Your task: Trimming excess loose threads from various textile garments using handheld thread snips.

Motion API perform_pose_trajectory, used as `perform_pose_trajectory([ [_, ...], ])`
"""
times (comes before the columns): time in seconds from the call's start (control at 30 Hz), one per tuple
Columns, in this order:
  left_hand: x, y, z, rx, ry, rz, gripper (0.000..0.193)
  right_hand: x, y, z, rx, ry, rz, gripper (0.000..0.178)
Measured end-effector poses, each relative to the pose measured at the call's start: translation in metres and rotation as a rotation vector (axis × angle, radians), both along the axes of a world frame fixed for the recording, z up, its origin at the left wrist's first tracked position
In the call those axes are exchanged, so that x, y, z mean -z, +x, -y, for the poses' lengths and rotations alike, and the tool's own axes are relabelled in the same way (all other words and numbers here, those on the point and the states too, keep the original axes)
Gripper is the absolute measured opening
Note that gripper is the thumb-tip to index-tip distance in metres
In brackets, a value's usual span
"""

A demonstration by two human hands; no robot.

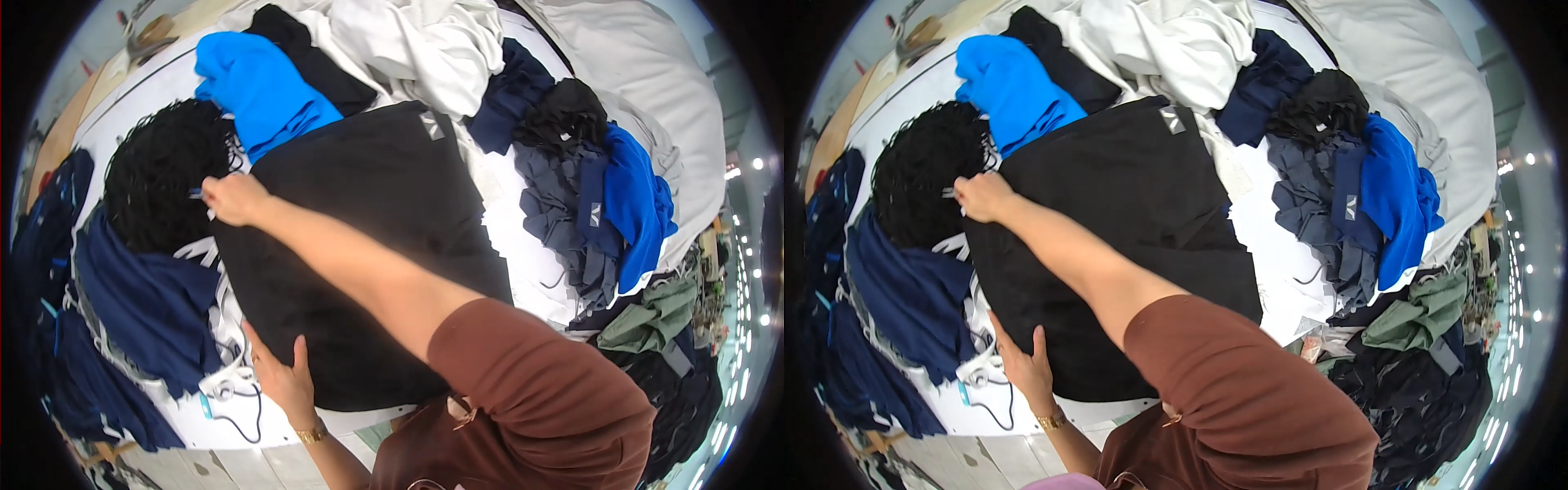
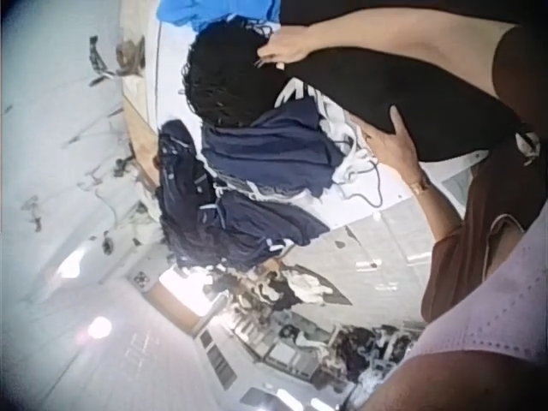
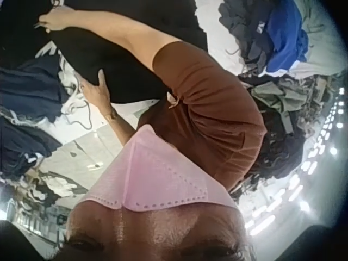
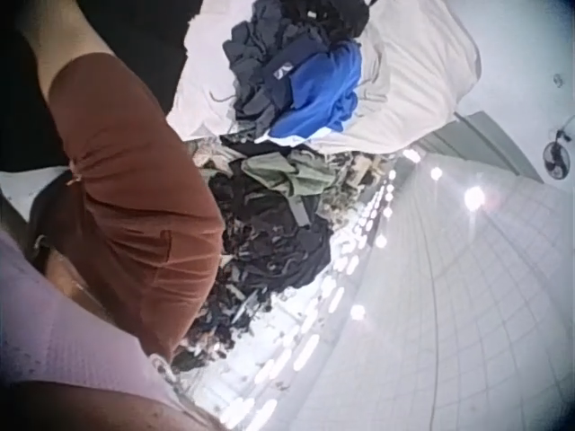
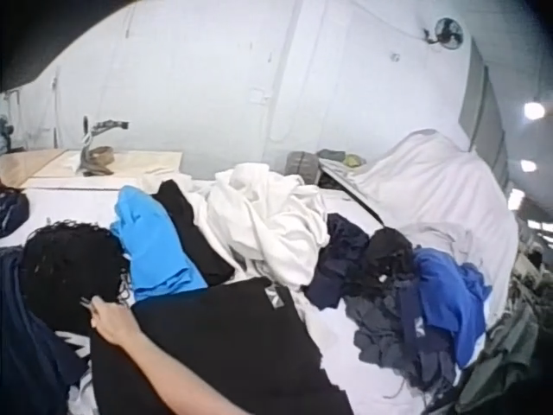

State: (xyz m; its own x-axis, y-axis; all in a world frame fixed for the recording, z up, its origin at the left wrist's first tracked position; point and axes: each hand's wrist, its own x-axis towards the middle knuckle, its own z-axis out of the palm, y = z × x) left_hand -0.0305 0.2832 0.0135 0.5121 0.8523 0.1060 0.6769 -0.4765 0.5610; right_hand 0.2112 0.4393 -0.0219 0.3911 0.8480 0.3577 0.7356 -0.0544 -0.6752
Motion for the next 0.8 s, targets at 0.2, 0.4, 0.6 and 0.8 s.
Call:
perform_pose_trajectory([
  [0.2, 0.004, -0.001, -0.008, -0.018, -0.085, 0.010, 0.081, -0.009, 0.001, -0.004, -0.019, -0.082, -0.030, 0.017],
  [0.4, 0.000, 0.000, -0.002, -0.024, -0.050, -0.085, 0.076, -0.066, 0.029, 0.067, 0.000, 0.548, -0.020, 0.011],
  [0.6, -0.013, 0.001, -0.001, -0.001, 0.043, -0.106, 0.077, -0.073, 0.068, 0.344, 0.434, 0.338, -0.564, 0.033],
  [0.8, -0.046, 0.013, 0.032, -0.058, 0.606, -0.143, 0.074, 0.010, 0.027, 0.596, 1.125, 0.059, -0.427, 0.026],
])
